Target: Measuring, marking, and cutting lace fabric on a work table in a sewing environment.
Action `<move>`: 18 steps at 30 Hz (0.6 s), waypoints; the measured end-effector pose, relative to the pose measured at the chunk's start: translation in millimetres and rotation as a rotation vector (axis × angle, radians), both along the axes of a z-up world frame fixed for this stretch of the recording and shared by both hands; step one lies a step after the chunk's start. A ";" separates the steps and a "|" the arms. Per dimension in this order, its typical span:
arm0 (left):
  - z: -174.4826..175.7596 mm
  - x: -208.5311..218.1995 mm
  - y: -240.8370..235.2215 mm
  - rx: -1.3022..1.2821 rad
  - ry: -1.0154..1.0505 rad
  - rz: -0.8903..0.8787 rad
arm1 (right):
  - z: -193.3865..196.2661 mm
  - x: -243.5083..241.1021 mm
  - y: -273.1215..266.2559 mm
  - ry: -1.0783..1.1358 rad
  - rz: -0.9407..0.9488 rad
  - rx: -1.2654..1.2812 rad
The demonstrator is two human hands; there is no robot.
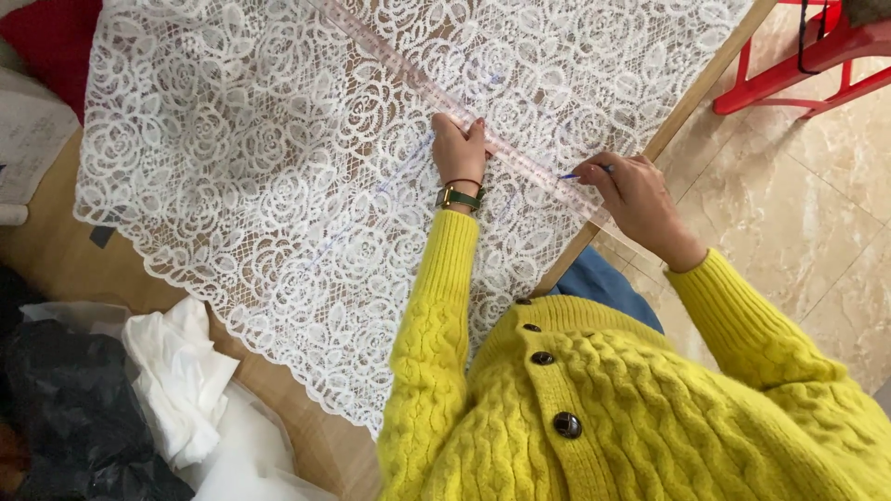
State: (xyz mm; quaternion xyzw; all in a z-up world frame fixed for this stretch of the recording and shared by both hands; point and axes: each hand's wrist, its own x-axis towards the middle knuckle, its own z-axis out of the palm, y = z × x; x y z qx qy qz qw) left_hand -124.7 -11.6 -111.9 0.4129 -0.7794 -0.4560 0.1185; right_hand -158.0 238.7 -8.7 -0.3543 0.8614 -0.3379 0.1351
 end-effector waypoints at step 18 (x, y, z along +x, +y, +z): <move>-1.4 -0.3 4.2 -0.014 0.005 0.012 | 8.4 1.9 -11.3 0.000 0.018 -0.092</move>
